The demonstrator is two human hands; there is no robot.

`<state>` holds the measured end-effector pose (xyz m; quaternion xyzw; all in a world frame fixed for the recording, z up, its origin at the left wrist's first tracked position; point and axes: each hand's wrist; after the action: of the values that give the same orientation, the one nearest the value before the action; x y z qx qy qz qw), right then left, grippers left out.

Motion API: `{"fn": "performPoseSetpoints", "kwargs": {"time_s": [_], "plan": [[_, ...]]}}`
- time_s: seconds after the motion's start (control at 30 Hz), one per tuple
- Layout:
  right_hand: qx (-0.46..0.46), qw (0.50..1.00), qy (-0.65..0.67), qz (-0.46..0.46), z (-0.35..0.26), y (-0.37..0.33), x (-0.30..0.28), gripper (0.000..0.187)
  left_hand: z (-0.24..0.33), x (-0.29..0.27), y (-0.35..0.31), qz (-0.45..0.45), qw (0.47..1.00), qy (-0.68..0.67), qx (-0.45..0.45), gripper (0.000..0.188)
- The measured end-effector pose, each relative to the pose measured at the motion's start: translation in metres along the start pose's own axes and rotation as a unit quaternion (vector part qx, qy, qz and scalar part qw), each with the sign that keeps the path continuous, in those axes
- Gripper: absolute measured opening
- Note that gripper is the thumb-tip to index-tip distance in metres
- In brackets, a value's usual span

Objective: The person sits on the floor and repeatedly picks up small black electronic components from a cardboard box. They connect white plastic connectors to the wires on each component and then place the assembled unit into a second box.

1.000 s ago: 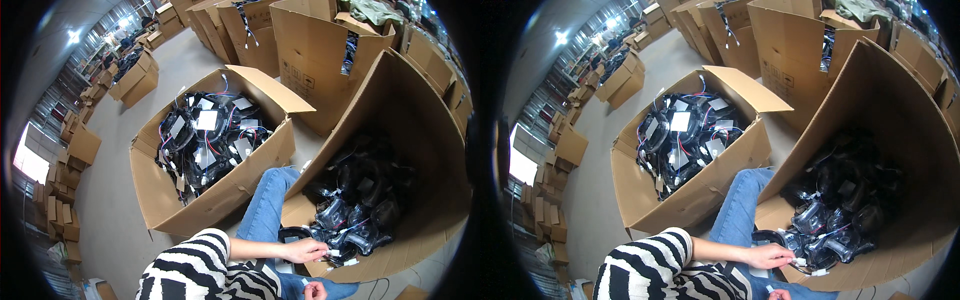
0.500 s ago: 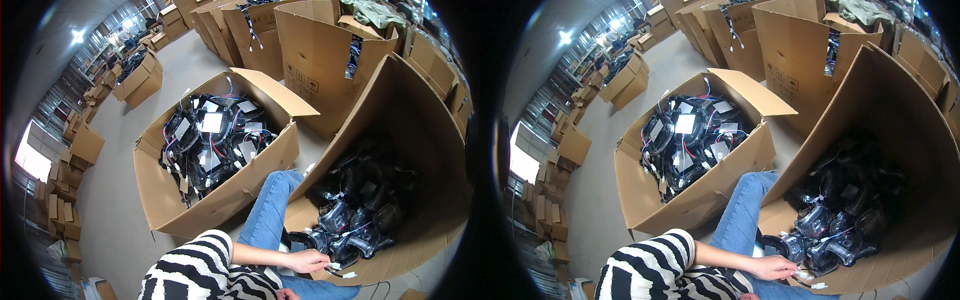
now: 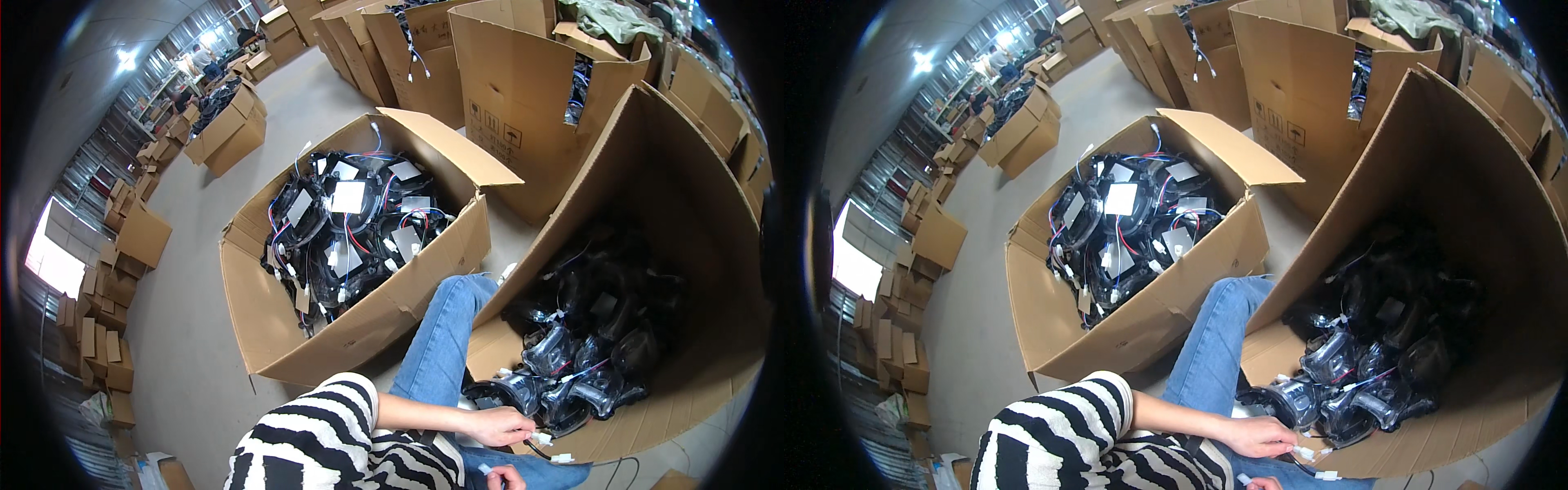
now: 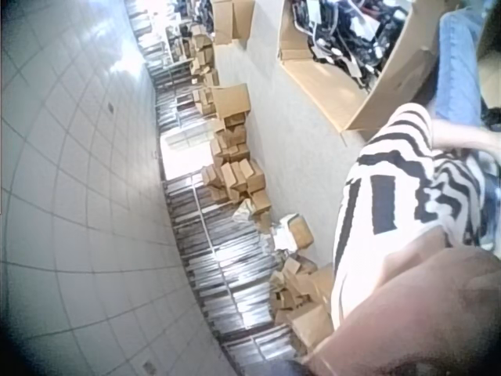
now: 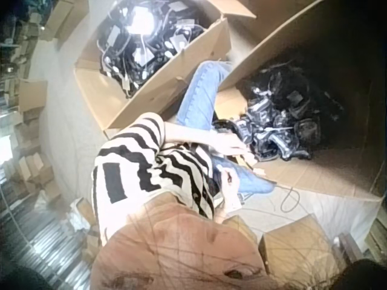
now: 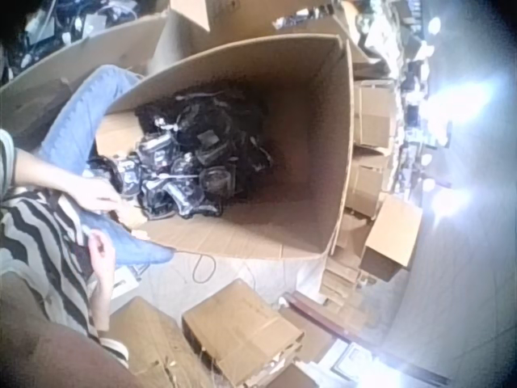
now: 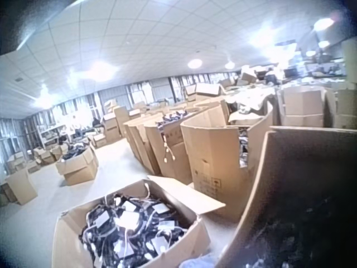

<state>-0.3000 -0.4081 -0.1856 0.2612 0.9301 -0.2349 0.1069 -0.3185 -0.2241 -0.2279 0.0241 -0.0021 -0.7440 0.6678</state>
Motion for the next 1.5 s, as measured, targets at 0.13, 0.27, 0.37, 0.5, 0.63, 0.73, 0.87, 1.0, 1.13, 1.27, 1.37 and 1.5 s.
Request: {"fn": "performPoseSetpoints", "kwargs": {"time_s": [0.13,0.27,0.37,0.5,0.63,0.73,0.87,1.0,1.13,1.27,1.37,1.5], "plan": [[0.01,1.0,0.015,0.02,0.004,-0.002,-0.014,0.004,0.007,-0.004,0.008,-0.044,0.998,-0.025,-0.026,0.02],[0.031,0.996,0.003,0.08,0.013,0.006,-0.022,0.006,0.01,-0.025,0.008,-0.115,0.97,-0.169,-0.132,0.019],[0.006,0.99,0.104,0.093,0.005,-0.003,-0.032,0.007,0.02,-0.03,0.003,-0.16,0.952,-0.215,-0.149,0.018],[-0.02,0.969,0.209,0.128,-0.003,-0.006,-0.039,0.007,0.023,-0.025,0.009,-0.227,0.942,-0.223,-0.111,0.018],[-0.027,0.967,0.217,0.131,-0.013,-0.009,-0.037,0.006,0.024,-0.018,0.006,-0.227,0.958,-0.169,-0.039,0.018],[-0.018,0.973,0.194,0.122,-0.021,-0.009,-0.039,0.005,0.03,-0.02,0.006,-0.249,0.957,-0.142,-0.03,0.016],[-0.054,0.987,0.099,0.114,-0.027,-0.01,-0.044,0.005,0.024,-0.02,0.004,-0.3,0.933,-0.192,-0.055,0.016],[-0.055,0.988,0.094,0.112,-0.029,-0.012,-0.05,0.005,0.023,-0.024,0.005,-0.316,0.925,-0.192,-0.091,0.017],[-0.037,0.994,0.045,0.09,-0.03,-0.011,-0.048,0.006,0.018,-0.021,0.003,-0.315,0.923,-0.214,-0.053,0.017],[-0.028,0.996,0.029,0.079,-0.028,-0.01,-0.039,0.007,0.019,-0.016,0.005,-0.343,0.92,-0.184,-0.032,0.015],[0.009,0.996,0.039,0.084,-0.03,-0.015,-0.045,0.007,0.018,-0.02,0.001,-0.345,0.921,-0.171,-0.062,0.013],[-0.035,0.995,0.057,0.078,-0.027,-0.013,-0.043,0.007,0.015,-0.019,-0.004,-0.315,0.929,-0.177,-0.076,0.012]]}}
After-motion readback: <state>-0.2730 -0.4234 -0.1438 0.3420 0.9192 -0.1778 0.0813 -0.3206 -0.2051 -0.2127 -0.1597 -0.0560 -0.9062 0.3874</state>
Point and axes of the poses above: each hand's wrist, its own y-axis towards the middle knuckle, its own x-axis out of the palm, z = x × y, and after that the axes turned 5 degrees about -y, right-handed
